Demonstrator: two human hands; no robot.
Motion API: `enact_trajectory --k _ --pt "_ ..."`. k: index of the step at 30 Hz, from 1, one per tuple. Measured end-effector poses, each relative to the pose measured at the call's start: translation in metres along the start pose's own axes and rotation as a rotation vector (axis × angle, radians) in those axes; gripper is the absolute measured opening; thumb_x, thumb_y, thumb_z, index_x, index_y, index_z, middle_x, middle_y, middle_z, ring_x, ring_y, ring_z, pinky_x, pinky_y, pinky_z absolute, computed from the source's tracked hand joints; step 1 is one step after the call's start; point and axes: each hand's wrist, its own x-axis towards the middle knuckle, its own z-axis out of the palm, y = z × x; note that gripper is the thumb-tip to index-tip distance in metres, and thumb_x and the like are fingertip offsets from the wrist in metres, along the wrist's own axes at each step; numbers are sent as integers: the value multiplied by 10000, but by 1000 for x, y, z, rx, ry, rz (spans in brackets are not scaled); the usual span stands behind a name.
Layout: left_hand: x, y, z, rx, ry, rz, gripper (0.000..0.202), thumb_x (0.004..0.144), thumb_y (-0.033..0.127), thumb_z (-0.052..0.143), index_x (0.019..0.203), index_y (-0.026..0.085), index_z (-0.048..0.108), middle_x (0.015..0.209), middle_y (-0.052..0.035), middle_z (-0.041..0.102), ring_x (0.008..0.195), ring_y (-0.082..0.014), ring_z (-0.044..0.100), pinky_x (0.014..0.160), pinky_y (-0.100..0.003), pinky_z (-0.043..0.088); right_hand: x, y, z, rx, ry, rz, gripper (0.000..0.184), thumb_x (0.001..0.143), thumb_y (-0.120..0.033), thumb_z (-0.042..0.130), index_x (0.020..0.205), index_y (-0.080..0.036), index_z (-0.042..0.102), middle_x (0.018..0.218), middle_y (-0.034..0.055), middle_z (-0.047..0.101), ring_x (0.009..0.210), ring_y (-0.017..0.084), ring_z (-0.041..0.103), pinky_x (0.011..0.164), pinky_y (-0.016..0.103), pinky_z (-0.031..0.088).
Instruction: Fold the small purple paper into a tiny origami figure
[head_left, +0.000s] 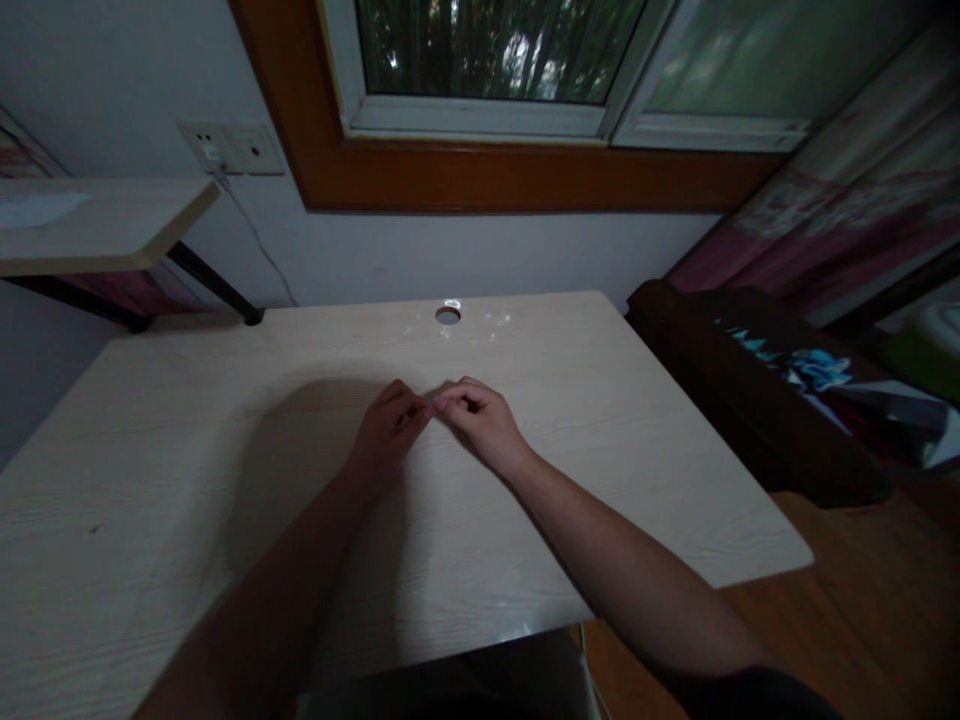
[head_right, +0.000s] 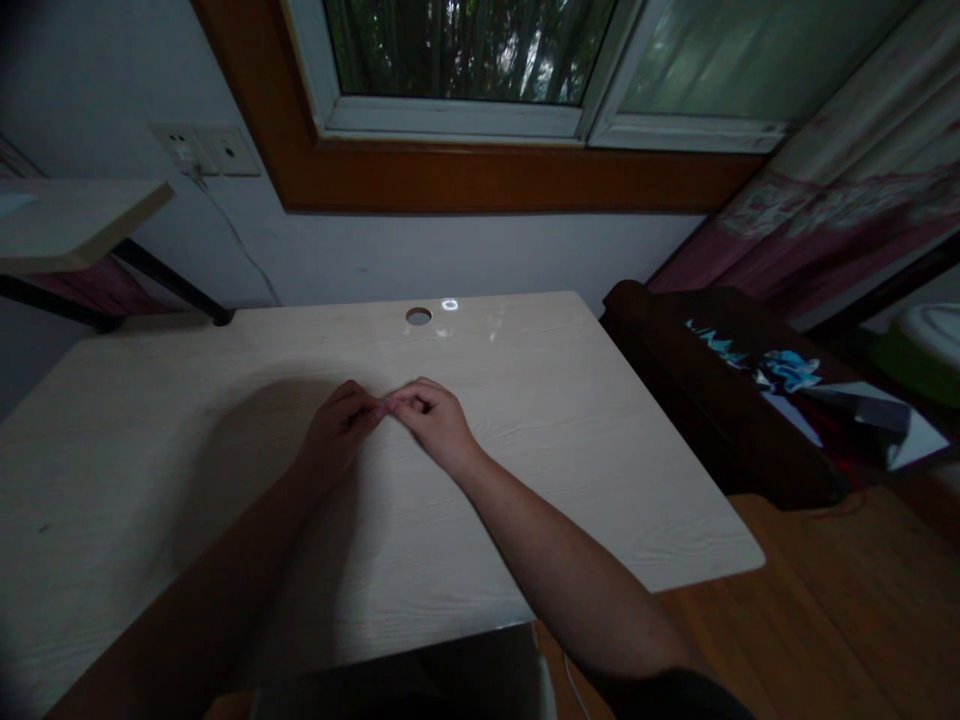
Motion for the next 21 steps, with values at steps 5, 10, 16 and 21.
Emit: enact_trajectory --k 5,10,16,21 --pt "1 0 2 24 1 -12 202 914 341 577 792 197 650 788 -11 518 710 -144 511 658 -276 429 0 -2 0 -7 35 -6 148 803 -360 708 752 -227 747 657 -19 501 621 131 442 602 274 359" --pt "2 -1 2 21 46 -13 194 897 347 613 792 192 663 766 -9 524 682 -136 503 621 -264 413 0 0 0 66 60 51 177 794 -380 720 757 -208 739 696 -14 540 629 124 450 602 269 351" --pt "1 -5 1 26 56 -33 210 893 359 622 768 195 668 759 -4 530 664 -130 497 614 -261 407 1 6 2 105 35 76 232 811 -435 716 806 -206 749 743 2 596 662 130 493 649 277 390" --pt "1 -5 0 7 65 -62 236 895 388 609 766 200 670 769 -13 546 704 -145 524 640 -268 421 1 10 3 107 10 82 266 801 -474 727 831 -211 757 787 18 631 689 139 526 659 278 413"
